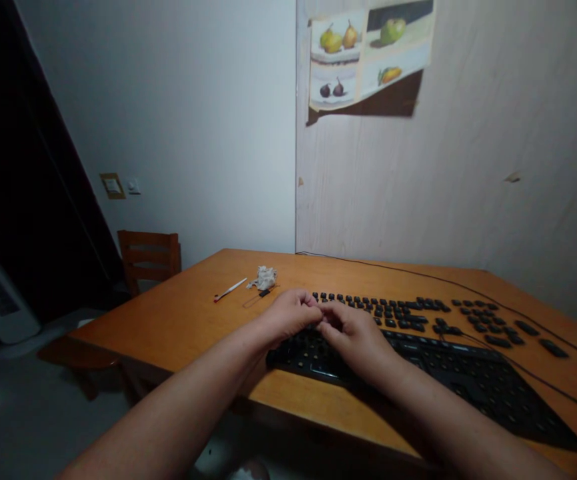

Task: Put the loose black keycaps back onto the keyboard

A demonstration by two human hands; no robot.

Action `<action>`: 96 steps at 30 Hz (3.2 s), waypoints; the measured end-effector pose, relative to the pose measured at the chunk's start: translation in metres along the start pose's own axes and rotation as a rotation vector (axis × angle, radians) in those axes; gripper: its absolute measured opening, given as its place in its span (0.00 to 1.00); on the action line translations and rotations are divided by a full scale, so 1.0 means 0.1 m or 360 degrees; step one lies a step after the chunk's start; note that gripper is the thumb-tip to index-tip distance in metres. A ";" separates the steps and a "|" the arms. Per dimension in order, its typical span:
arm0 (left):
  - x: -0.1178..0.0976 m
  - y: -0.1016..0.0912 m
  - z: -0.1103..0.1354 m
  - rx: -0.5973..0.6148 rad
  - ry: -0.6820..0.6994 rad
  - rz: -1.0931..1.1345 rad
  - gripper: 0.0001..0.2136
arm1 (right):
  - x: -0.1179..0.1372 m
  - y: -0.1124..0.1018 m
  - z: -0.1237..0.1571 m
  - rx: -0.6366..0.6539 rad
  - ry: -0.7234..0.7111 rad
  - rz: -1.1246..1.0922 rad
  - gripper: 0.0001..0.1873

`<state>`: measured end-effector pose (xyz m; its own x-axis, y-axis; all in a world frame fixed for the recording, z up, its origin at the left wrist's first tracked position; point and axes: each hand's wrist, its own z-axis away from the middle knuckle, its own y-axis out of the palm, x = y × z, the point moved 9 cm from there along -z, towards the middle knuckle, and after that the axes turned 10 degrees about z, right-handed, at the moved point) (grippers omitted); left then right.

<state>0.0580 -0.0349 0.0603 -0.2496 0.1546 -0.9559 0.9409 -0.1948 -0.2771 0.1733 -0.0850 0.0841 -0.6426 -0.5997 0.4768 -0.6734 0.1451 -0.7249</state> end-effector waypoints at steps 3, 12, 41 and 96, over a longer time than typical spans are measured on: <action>0.02 0.00 0.01 0.0003 -0.0026 0.0137 0.09 | -0.08 0.00 -0.04 0.0002 0.0101 -0.0058 0.11; -0.01 -0.04 0.03 0.0104 -0.0220 0.0836 0.09 | -0.19 0.01 -0.31 -0.0026 0.0264 -0.0037 0.09; 0.31 -0.80 -0.64 -0.0665 0.0244 0.0445 0.07 | -0.09 0.33 -0.25 0.0298 -0.0037 0.0515 0.07; 0.67 -0.66 -0.76 -0.0535 0.0405 -0.0142 0.09 | 0.13 0.54 -0.15 0.0380 -0.0161 0.0794 0.07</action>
<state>-0.0031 0.0622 0.0217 -0.3088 0.3986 -0.8636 0.9509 0.1504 -0.2706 0.1228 -0.0732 0.0582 -0.8157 -0.5785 0.0060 -0.1880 0.2553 -0.9484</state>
